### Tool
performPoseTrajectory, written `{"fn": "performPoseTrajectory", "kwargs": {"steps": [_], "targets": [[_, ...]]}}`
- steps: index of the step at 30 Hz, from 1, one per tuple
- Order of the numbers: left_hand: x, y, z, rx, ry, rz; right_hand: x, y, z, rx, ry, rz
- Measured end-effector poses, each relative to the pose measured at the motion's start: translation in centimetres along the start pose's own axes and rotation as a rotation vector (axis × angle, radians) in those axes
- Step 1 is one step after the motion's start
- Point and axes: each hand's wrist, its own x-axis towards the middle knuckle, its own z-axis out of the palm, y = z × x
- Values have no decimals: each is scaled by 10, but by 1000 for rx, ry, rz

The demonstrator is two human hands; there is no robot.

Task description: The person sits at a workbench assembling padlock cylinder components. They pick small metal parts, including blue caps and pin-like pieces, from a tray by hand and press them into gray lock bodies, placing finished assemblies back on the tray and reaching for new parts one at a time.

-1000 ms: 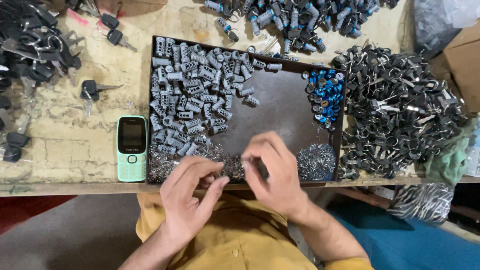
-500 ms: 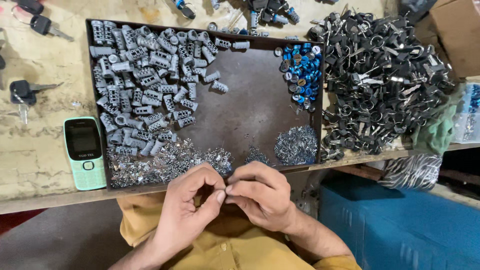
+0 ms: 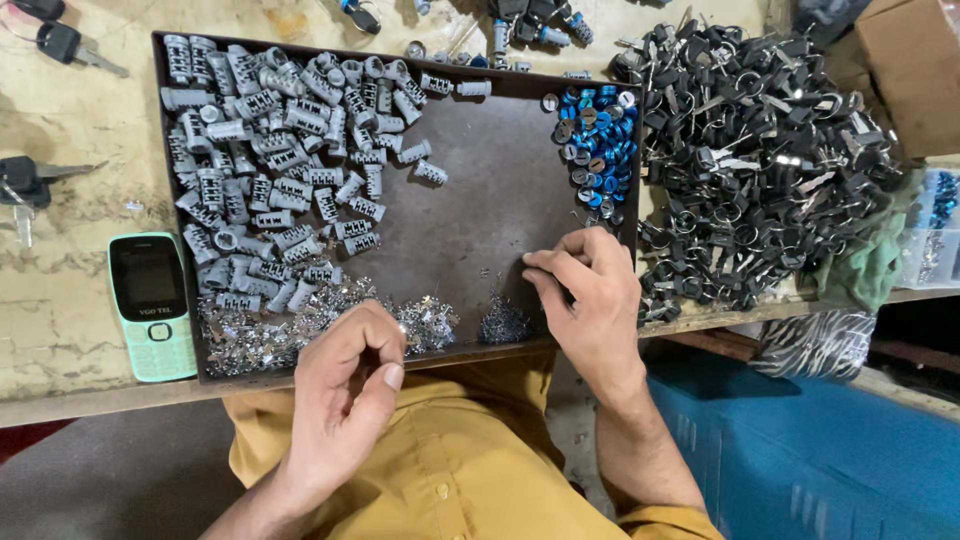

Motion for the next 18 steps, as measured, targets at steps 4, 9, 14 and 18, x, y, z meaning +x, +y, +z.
{"fn": "performPoseTrajectory", "kwargs": {"steps": [4,9,14,18], "targets": [[3,-1,-3,2,-18,27,8,1,0,-23,-1,-78],[1,-5,-7,-30,9,22,17,-8,4,-65,-52,-137],[1,-6,-13,-42,-7,48,25,-10,6,-77,-83,-157],[2,-2,-14,-21,-26,61,31,-11,7,-89,-43,-154]]}}
